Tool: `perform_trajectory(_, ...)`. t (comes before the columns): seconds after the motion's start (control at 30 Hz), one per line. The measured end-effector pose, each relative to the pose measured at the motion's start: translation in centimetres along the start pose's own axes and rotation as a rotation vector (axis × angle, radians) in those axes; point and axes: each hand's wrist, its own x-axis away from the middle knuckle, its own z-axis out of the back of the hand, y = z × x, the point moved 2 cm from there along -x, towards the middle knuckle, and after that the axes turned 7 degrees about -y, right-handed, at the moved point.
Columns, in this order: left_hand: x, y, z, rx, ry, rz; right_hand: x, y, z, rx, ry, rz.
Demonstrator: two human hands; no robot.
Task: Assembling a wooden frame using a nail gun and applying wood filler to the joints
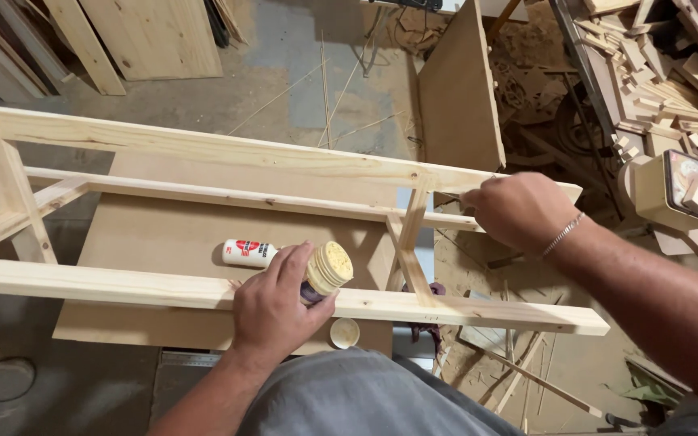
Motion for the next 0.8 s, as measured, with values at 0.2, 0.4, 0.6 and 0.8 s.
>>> perform_trajectory(0.2,-0.3,0.1,0.1,-0.005,0.057,-0.005,-2.5,-0.8,1.8,0.272,0.049,0.055)
perform_trajectory(0.4,-0.3,0.0,-0.2,-0.016,0.092,-0.007,-5.6,-2.0,1.5,0.503,0.033,0.182)
perform_trajectory(0.6,-0.2,0.1,-0.1,-0.009,0.077,-0.012,-5.7,-3.8,2.9,0.495,-0.025,0.191)
perform_trajectory(0.8,-0.1,0.0,-0.3,0.007,0.055,0.005,-1.1,-2.4,5.6,0.313,-0.13,0.136)
